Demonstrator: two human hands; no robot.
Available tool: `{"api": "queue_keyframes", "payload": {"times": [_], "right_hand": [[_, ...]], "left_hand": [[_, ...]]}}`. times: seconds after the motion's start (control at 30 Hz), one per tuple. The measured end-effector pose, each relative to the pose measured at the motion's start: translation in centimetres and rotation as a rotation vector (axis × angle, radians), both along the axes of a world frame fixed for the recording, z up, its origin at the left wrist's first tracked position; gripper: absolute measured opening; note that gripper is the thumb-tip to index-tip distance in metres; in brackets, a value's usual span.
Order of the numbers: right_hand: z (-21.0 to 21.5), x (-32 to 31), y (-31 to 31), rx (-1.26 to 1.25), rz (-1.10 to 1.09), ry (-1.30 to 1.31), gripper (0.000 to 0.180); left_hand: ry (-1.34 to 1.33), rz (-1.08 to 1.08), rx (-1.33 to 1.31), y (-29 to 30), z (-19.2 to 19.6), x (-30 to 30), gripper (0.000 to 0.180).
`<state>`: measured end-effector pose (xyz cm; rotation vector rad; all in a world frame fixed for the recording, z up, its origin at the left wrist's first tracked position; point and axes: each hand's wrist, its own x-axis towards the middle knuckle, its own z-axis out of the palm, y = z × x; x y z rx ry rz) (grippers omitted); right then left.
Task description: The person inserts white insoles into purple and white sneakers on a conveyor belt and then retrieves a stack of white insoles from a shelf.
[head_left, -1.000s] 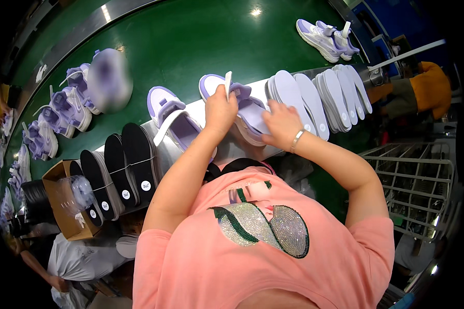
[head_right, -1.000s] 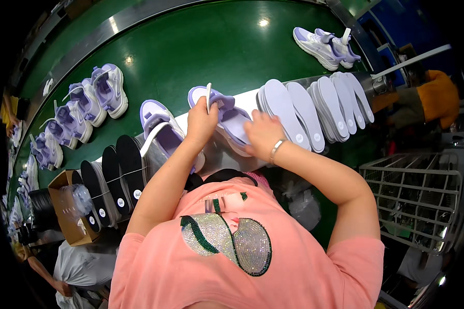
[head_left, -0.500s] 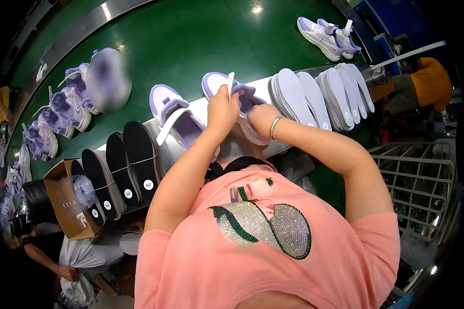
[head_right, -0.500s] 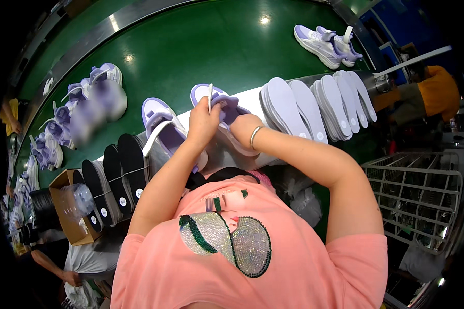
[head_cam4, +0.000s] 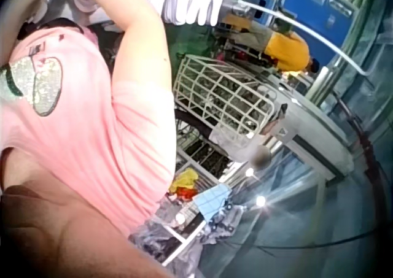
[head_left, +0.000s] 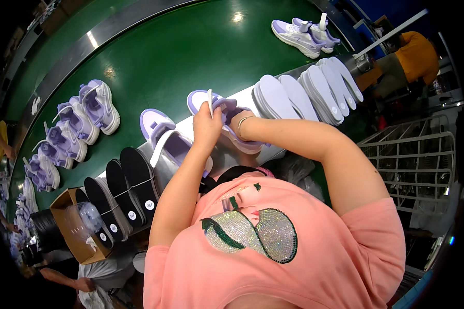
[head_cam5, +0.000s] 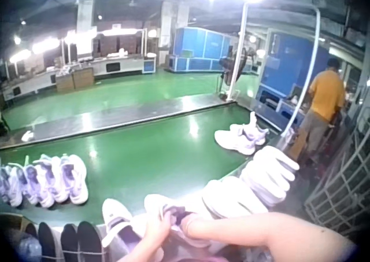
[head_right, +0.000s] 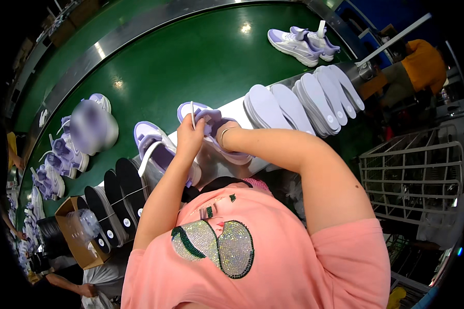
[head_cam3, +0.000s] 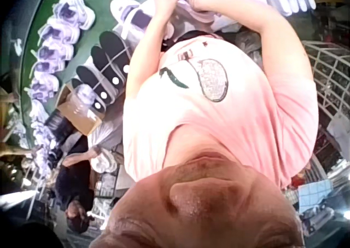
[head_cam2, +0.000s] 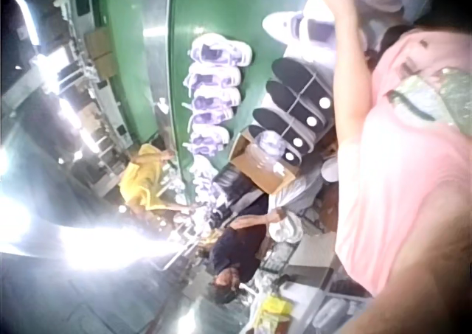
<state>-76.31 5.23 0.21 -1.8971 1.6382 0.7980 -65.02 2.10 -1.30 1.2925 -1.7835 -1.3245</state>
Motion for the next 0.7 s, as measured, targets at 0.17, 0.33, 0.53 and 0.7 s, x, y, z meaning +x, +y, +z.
{"api": "queue_keyframes", "payload": {"times": [0.17,0.33,0.53,0.7], "right_hand": [[-0.2,-1.7,0.4,0.124,0.138,-0.073,0.031],[3.2,-3.5,2.8,0.179,0.104,-0.264,0.034],[1.5,-2.8,3.8,0.311,0.296,-0.051,0.035],[2.1,-3.6,4.3,0.221,0.107,-0.286,0.033]], "left_hand": [[-0.035,-0.011,-0.169,-0.1,0.0,-0.8,0.018],[-0.137,0.008,-0.104,0.1,-0.3,-0.5,0.02],[-0.151,-0.01,-0.114,0.1,0.0,-0.7,0.019],[-0.09,-0.027,-0.086,1.2,0.3,0.3,0.016]]}}
